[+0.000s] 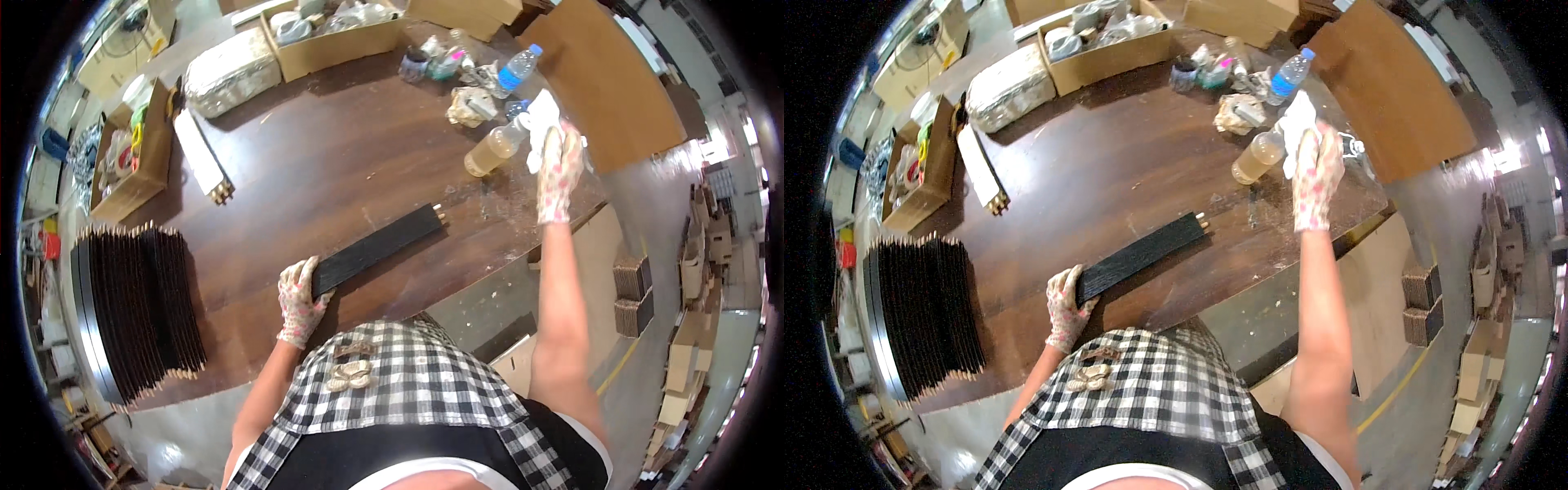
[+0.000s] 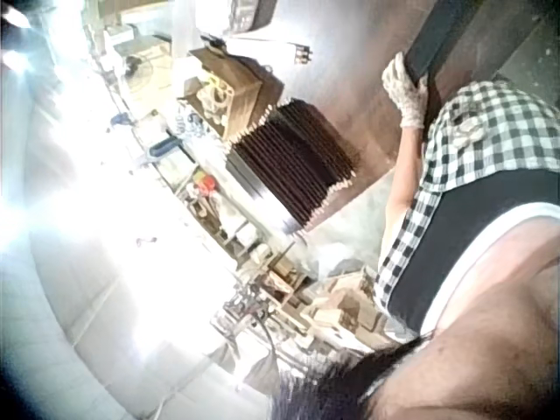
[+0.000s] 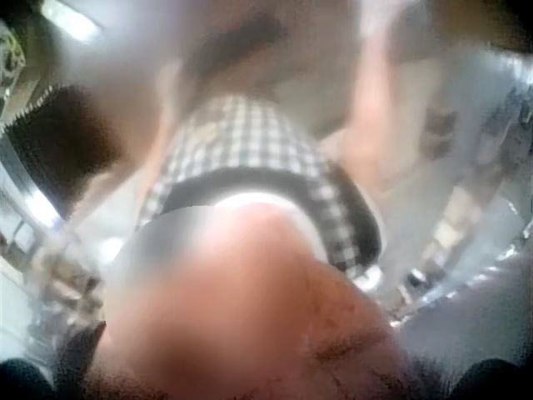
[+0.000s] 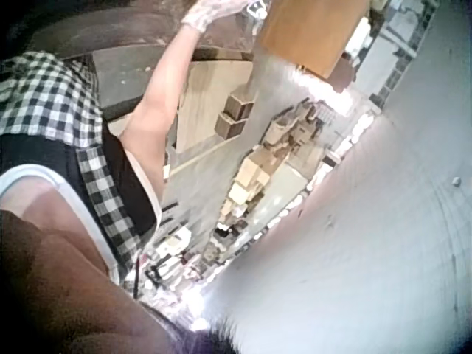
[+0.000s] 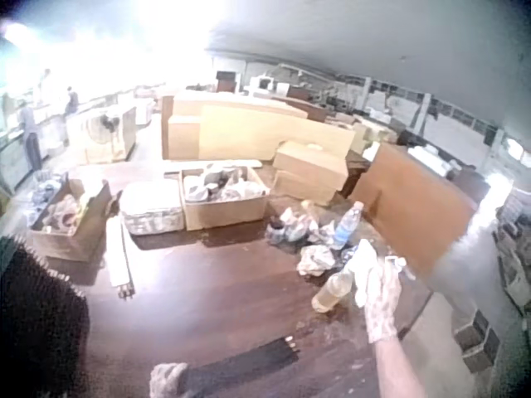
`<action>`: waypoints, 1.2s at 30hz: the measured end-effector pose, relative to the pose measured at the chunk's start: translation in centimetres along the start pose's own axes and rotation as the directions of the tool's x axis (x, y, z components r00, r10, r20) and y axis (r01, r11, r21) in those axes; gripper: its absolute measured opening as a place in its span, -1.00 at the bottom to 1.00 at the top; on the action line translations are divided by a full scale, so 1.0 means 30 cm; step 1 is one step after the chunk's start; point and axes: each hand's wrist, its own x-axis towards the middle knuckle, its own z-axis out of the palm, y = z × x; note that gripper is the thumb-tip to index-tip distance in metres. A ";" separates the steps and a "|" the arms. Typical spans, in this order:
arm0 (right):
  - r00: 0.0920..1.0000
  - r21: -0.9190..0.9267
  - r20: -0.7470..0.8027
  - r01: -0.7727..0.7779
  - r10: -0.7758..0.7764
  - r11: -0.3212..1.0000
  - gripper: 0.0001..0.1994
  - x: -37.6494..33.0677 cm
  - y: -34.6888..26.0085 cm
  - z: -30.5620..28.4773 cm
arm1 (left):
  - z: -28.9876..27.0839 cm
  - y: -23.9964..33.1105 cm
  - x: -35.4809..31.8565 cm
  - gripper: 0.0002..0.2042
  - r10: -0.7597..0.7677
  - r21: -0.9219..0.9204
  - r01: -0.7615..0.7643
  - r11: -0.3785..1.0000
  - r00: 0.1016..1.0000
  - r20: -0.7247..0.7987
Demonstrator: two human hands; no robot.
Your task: The person cleans a stack of dark wooden slats using a cloth, then picks up a bundle of slats and places them on a table.
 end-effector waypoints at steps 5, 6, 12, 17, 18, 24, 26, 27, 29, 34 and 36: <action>0.930 -0.384 0.354 0.244 -0.102 0.890 -0.61 0.081 0.064 0.100 | 0.027 0.000 0.000 -0.32 0.013 0.010 -0.013 1.000 0.999 -0.040; 0.931 -0.453 0.355 0.256 -0.091 0.854 -0.61 0.072 0.065 0.095 | 0.027 0.003 0.001 -0.31 -0.001 0.009 0.001 1.000 1.000 -0.021; 0.919 -0.371 0.364 0.292 -0.152 0.881 -0.58 0.132 0.199 0.079 | 0.025 0.024 0.012 -0.32 -0.003 0.015 0.003 1.000 1.000 -0.025; 0.918 0.212 0.161 -0.391 0.363 0.896 -0.67 0.091 0.350 -0.031 | 0.027 0.029 0.012 -0.33 -0.025 0.031 0.026 0.999 0.999 -0.020; 0.833 0.466 0.192 -0.543 0.519 0.698 -0.72 0.045 0.344 -0.045 | 0.021 0.027 0.009 -0.31 -0.012 0.033 0.013 0.999 1.000 -0.024; 0.481 0.793 0.491 -0.592 0.726 -0.145 -0.71 -0.221 0.466 0.008 | 0.007 0.049 0.026 -0.30 0.002 0.049 0.000 0.999 0.999 -0.033; 0.469 0.767 0.534 -0.619 0.704 -0.169 -0.70 -0.241 0.447 0.004 | 0.009 0.043 0.017 -0.30 -0.006 0.054 0.008 0.999 1.000 -0.028; 0.561 0.774 0.425 -0.632 0.710 0.037 -0.69 -0.211 0.403 -0.014 | 0.007 0.043 0.014 -0.30 -0.011 0.060 0.012 0.998 1.000 -0.023; 0.767 0.721 0.212 -0.541 0.606 0.432 -0.65 -0.118 0.352 -0.069 | 0.009 0.037 0.009 -0.31 -0.023 0.064 0.024 0.998 1.000 -0.020; 0.991 -0.072 0.127 -0.028 0.037 0.997 -0.58 0.036 0.232 -0.038 | 0.018 0.035 0.012 -0.30 0.010 0.052 -0.008 0.999 0.999 -0.041; 0.921 -0.206 0.310 0.308 -0.237 0.929 -0.56 0.046 0.211 0.032 | 0.017 0.022 0.006 -0.27 -0.002 0.042 0.003 0.999 1.000 -0.006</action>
